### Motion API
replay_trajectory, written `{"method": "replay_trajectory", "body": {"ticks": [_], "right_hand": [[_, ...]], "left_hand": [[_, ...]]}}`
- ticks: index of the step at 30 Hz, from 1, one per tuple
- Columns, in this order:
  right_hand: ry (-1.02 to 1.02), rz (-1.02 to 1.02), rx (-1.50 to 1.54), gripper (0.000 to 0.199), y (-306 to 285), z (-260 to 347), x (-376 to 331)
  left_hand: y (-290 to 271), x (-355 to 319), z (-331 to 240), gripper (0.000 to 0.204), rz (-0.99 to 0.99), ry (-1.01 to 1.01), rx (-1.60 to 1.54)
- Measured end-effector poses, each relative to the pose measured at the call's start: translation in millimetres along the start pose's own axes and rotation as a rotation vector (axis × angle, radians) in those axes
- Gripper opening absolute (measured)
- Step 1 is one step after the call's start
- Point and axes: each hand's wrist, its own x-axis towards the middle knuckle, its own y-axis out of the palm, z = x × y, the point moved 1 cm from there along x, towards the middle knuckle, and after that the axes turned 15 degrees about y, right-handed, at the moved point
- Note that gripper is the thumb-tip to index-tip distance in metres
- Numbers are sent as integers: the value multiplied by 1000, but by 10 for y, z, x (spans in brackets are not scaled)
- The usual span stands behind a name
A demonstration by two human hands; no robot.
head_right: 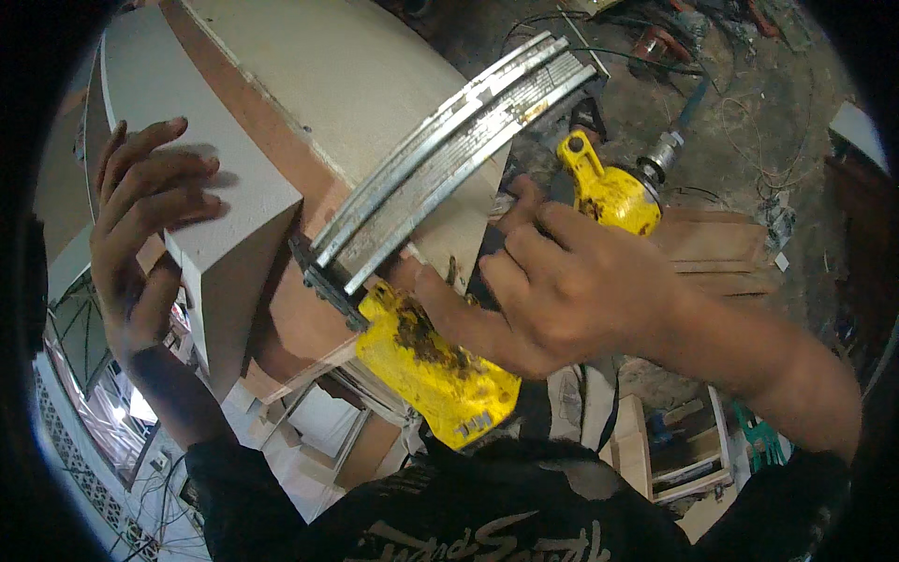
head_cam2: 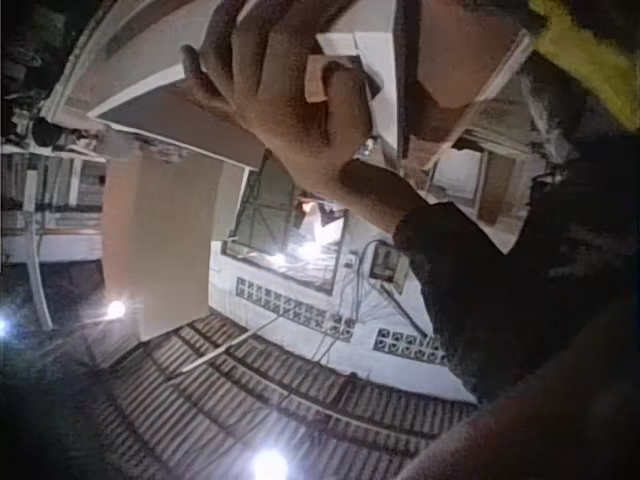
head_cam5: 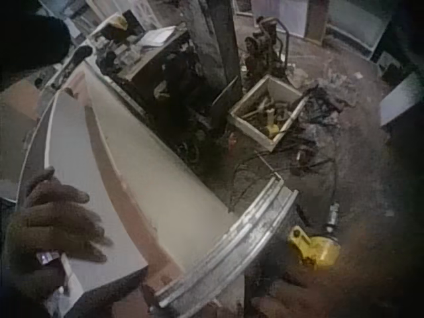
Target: The person arranges white wooden panels on a workbench, applies glue to the edges of the pieces, and uses a pneumatic nail gun to fasten them together into a rectangular frame.
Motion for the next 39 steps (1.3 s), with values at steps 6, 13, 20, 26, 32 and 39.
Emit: {"method": "replay_trajectory", "body": {"ticks": [6, 13, 20, 26, 32, 39], "right_hand": [[75, 36, 128, 41, -28, 92, -1], [135, 12, 175, 37, 26, 159, 119], [83, 28, 252, 40, -73, 131, 163], [108, 113, 225, 41, -196, 123, 154], [121, 122, 243, 39, -216, 141, 145], [77, 102, 229, 36, -279, 154, 173]], "left_hand": [[-59, 51, -82, 22, 36, 27, 58], [77, 30, -83, 17, -87, 27, 91], [-40, -31, -236, 17, -168, 39, 64], [11, 0, -95, 17, -224, 93, 12], [42, -50, -81, 17, -229, 110, -2], [-62, -66, -109, 20, -159, 103, -46]]}}
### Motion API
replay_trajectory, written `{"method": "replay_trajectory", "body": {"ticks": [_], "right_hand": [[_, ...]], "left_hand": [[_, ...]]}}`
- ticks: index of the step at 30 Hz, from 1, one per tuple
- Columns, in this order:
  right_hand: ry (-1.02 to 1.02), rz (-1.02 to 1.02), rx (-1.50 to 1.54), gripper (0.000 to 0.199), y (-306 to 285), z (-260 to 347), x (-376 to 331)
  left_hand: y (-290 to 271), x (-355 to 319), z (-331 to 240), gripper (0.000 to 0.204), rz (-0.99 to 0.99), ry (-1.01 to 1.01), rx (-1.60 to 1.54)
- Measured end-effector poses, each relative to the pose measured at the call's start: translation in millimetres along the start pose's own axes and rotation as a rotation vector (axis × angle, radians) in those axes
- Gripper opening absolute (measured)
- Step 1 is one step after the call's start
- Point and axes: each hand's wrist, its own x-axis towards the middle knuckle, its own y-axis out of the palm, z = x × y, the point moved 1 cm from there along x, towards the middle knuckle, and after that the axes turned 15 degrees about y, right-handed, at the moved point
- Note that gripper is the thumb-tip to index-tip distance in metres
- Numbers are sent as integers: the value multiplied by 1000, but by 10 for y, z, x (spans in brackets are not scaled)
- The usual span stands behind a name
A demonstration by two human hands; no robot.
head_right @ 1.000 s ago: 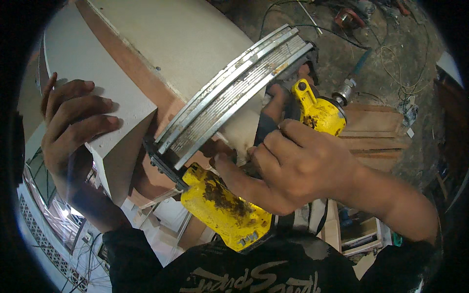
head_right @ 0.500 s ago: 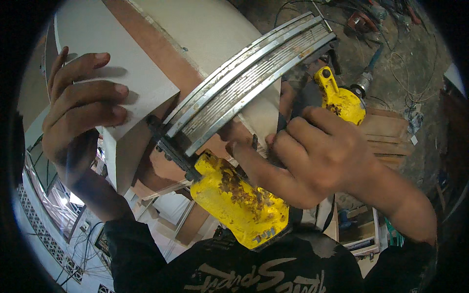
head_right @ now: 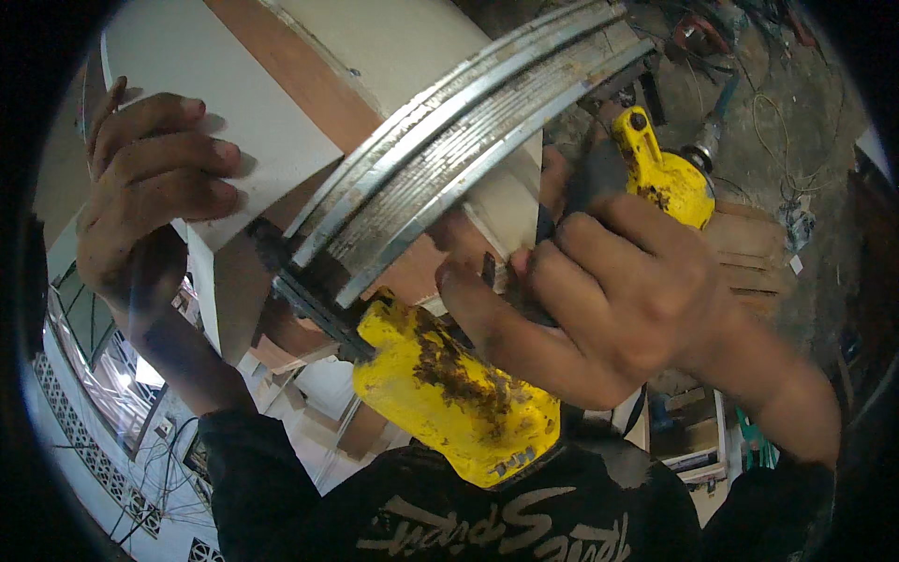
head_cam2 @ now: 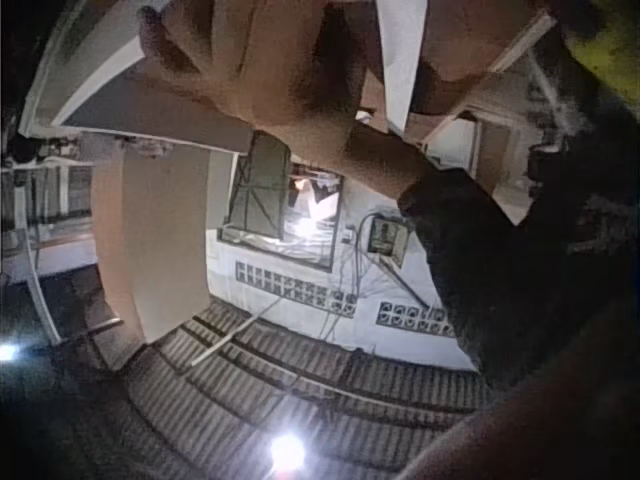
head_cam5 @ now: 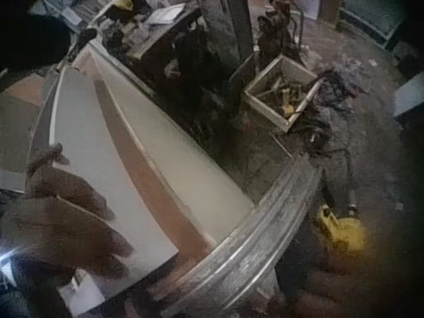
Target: The person arranges white wooden panels on a workbench, applies glue to the edges of the pieces, and uses a pneumatic nail gun to fasten them together into a rectangular frame.
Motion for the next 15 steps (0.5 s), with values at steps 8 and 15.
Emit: {"method": "replay_trajectory", "body": {"ticks": [8, 15], "right_hand": [[13, -80, -16, 35, 53, 33, 4], [16, -195, -42, 45, 174, 3, -1]], "left_hand": [[35, -6, 91, 18, 41, 89, 76], [113, -7, 70, 17, 3, 57, 56]]}}
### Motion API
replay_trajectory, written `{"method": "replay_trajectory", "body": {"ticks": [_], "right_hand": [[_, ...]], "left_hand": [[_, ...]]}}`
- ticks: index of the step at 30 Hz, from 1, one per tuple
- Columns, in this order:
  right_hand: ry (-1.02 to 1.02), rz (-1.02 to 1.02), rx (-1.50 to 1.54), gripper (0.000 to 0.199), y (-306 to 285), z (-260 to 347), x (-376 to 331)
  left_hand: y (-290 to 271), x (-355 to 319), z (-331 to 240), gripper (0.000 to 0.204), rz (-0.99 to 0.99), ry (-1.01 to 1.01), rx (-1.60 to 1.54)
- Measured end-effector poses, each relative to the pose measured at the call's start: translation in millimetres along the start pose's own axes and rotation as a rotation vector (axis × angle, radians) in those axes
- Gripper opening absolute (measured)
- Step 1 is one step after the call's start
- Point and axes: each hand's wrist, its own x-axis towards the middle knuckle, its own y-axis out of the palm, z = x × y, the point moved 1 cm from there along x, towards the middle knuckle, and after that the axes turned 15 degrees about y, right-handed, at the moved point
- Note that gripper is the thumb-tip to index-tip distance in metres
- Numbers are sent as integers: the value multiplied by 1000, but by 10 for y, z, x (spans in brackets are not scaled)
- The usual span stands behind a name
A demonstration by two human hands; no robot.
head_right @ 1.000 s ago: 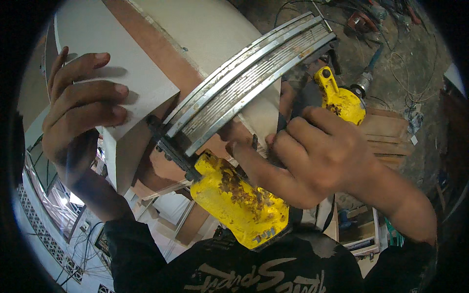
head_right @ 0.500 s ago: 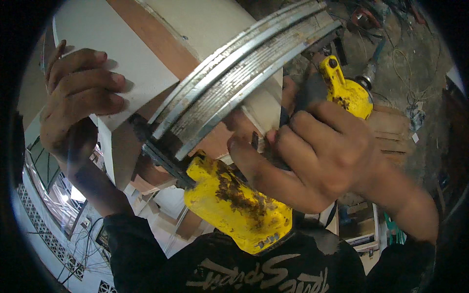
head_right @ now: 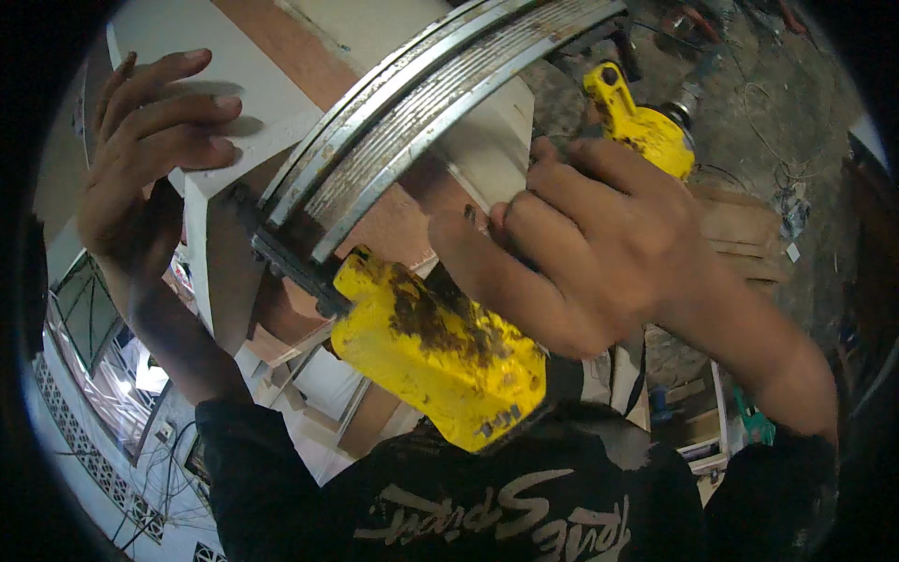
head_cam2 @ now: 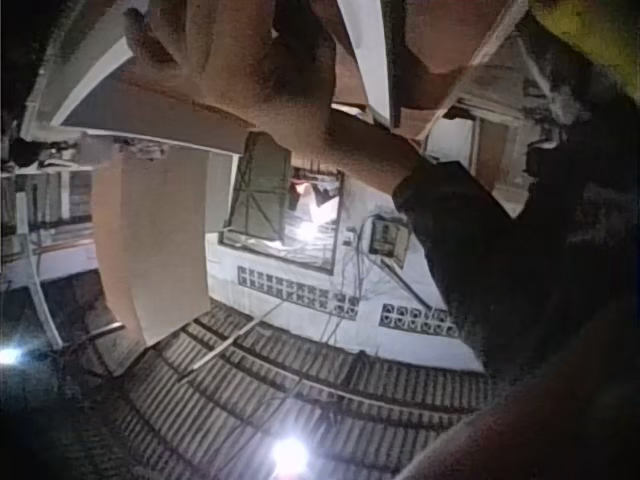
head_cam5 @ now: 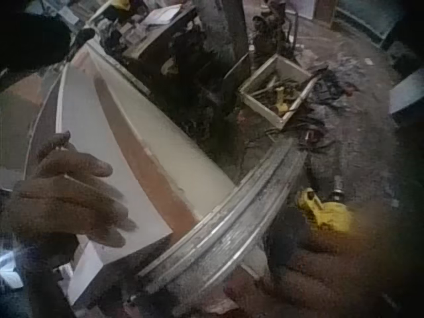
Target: The person arranges white wooden panels on a workbench, applies glue to the edges of the pieces, and uses a pneumatic nail gun to fasten them together into a rectangular frame.
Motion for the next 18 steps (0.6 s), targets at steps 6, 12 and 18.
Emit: {"method": "replay_trajectory", "body": {"ticks": [6, 12, 18], "right_hand": [[33, -81, -74, 28, 91, 5, 7], [-4, -79, -88, 27, 135, 29, -40], [-1, 112, -162, 40, 7, -31, -185]], "left_hand": [[46, 13, 60, 22, -37, -24, -7], [-19, -12, 16, 29, -7, -55, 6], [-72, 24, -74, 31, 68, -153, 96]]}}
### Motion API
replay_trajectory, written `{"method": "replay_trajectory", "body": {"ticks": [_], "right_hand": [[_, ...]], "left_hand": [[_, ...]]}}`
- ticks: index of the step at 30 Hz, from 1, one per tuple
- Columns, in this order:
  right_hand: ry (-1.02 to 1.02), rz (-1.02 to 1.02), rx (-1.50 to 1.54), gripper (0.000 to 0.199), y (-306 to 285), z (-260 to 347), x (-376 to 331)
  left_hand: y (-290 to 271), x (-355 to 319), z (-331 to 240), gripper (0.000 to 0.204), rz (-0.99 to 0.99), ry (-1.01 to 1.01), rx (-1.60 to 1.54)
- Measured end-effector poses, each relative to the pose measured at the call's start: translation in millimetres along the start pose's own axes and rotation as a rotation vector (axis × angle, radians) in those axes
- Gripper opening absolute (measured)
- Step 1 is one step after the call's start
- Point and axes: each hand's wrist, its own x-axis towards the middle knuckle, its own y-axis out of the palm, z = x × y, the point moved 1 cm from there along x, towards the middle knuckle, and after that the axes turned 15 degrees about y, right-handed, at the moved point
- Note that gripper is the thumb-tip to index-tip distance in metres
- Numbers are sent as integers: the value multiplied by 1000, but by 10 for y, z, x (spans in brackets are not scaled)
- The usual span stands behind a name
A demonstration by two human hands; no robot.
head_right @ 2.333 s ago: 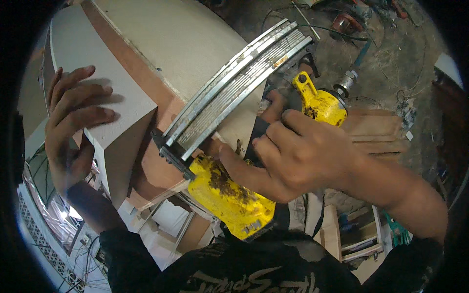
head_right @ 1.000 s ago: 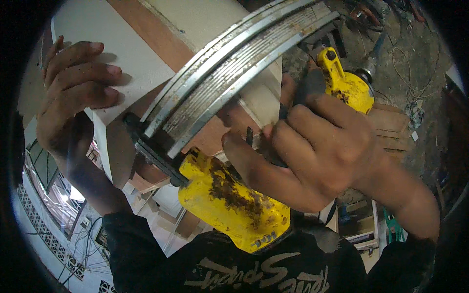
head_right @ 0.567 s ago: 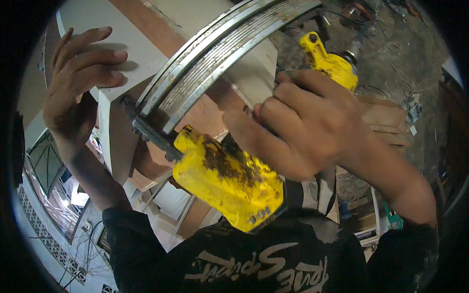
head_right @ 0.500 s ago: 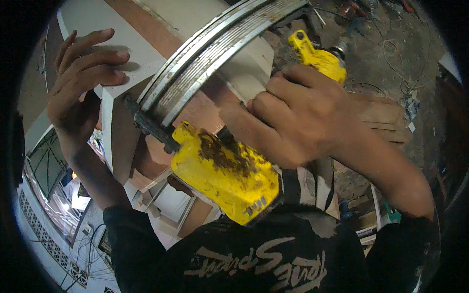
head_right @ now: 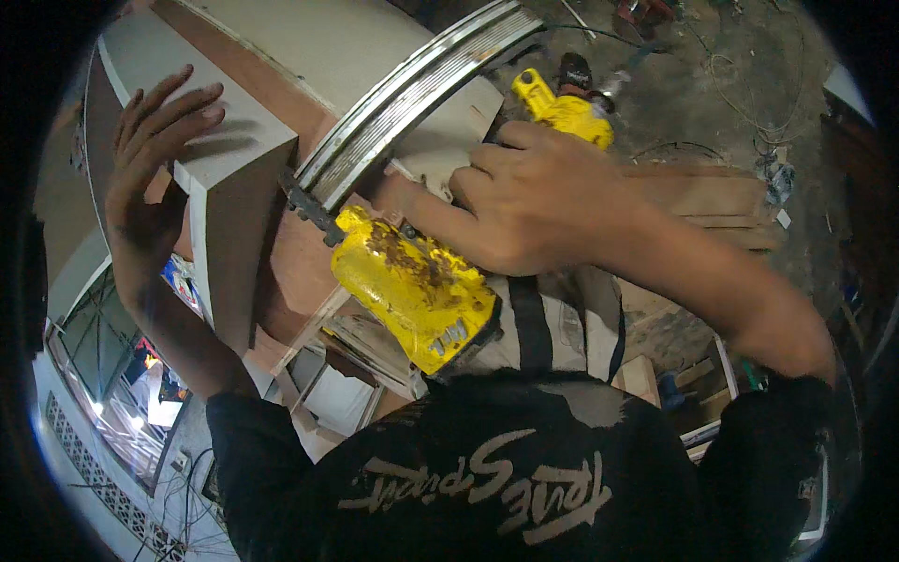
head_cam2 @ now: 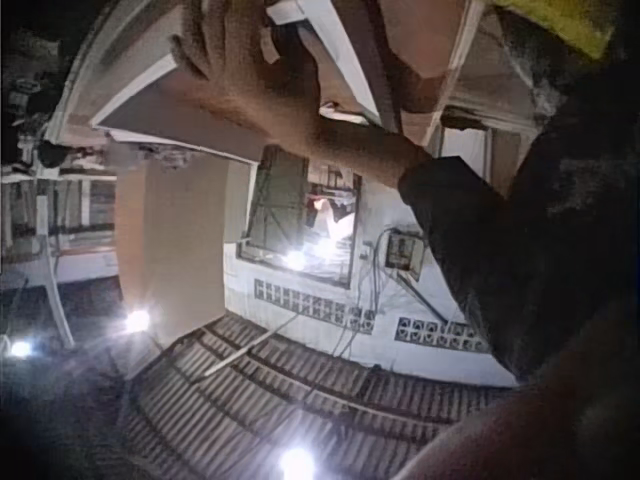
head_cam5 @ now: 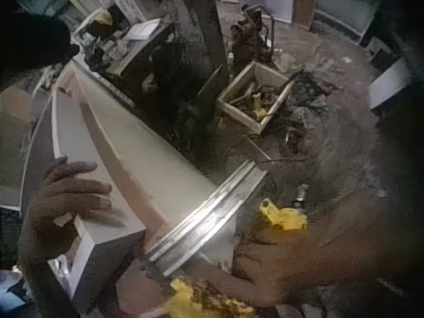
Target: The person arranges white wooden panels on a workbench, applies glue to the edges of the pieces, and uses a pneumatic nail gun to fasten them together into a rectangular frame.
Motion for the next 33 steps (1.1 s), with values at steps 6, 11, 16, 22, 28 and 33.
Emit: {"method": "replay_trajectory", "body": {"ticks": [6, 11, 16, 22, 28, 33], "right_hand": [[31, 185, -41, 52, -244, -54, 118], [-75, 164, -102, 57, -235, -141, 234], [-109, 191, -149, 57, -221, -142, 327], [-156, 92, -159, 56, -166, -174, 285], [-154, 80, -234, 52, -125, -168, 264], [-109, 5, -262, 47, -46, -138, 231]], "left_hand": [[45, 100, 103, 36, 93, 172, 103], [78, 58, 103, 39, 116, 216, 117], [97, 35, 172, 40, 110, 265, 85], [94, 69, 111, 41, 97, 244, 87], [132, 41, 171, 41, 74, 263, 98], [131, 62, 156, 39, 78, 258, 113]]}}
